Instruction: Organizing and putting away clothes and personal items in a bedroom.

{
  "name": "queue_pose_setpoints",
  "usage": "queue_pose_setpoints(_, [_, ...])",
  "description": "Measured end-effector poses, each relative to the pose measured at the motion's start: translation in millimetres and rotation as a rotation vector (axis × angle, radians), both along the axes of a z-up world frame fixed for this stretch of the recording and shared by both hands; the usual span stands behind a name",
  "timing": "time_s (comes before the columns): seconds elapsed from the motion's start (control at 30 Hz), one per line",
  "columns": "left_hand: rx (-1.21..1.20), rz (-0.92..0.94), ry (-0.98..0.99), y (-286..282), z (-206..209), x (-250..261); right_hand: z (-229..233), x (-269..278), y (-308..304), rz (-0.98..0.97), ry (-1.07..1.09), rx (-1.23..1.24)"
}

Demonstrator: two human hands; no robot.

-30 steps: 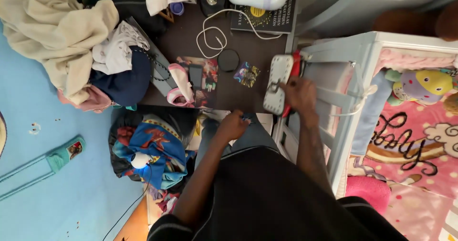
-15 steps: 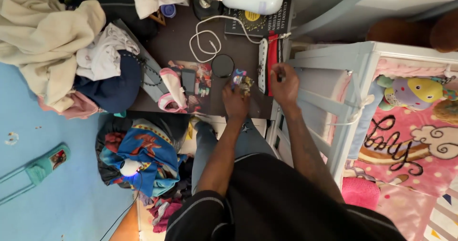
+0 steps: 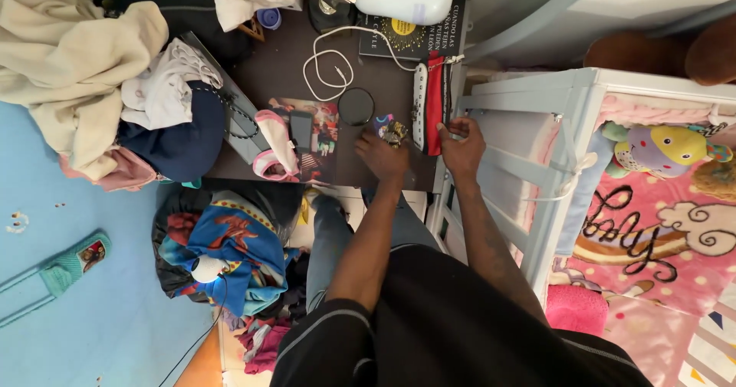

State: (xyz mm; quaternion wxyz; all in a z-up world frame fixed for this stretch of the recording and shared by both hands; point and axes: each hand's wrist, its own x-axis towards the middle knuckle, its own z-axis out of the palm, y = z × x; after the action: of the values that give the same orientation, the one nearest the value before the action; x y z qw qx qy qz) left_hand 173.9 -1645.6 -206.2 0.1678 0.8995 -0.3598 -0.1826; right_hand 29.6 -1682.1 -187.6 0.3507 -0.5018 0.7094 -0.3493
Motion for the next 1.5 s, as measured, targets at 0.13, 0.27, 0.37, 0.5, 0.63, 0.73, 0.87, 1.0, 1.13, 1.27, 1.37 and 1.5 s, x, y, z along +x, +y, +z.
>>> queue_pose_setpoints(0.13, [-0.055,0.019,0.054,-5,-26,-13,15,4,-3,0.031,0.061,0.035])
queue_pose_setpoints(0.27, [-0.022,-0.040,-0.001,-9,-36,-18,17,-3,-7,0.070,-0.043,0.117])
queue_pose_setpoints(0.37, [-0.046,-0.034,0.081,-14,-19,-10,24,0,-14,0.047,-0.096,0.183])
queue_pose_setpoints(0.5, [0.053,-0.043,0.275,-3,-55,-1,32,4,-13,0.053,-0.057,0.243])
queue_pose_setpoints(0.63, [0.086,-0.157,0.433,18,-74,1,42,-2,-16,0.129,0.076,0.300])
queue_pose_setpoints(0.73, [-0.374,-0.159,0.298,39,-42,7,37,-9,-20,0.273,0.121,0.435])
queue_pose_setpoints(0.87, [-0.284,-0.089,0.646,33,27,16,51,4,-24,0.300,-0.079,0.741])
queue_pose_setpoints(1.0, [-0.245,-0.463,0.386,-36,82,27,42,16,-24,0.251,0.004,0.536])
queue_pose_setpoints(1.13, [-0.220,-0.658,0.224,-84,67,13,10,6,-15,0.350,0.148,0.209])
queue_pose_setpoints(1.27, [-0.148,-0.869,0.090,-76,48,13,8,3,-12,0.236,0.075,0.206])
queue_pose_setpoints(1.37, [-0.172,-1.039,0.207,-28,64,35,12,2,-10,0.084,-0.154,0.263])
queue_pose_setpoints(1.5, [0.016,-1.044,0.321,56,69,56,12,7,-6,-0.033,-0.201,0.305])
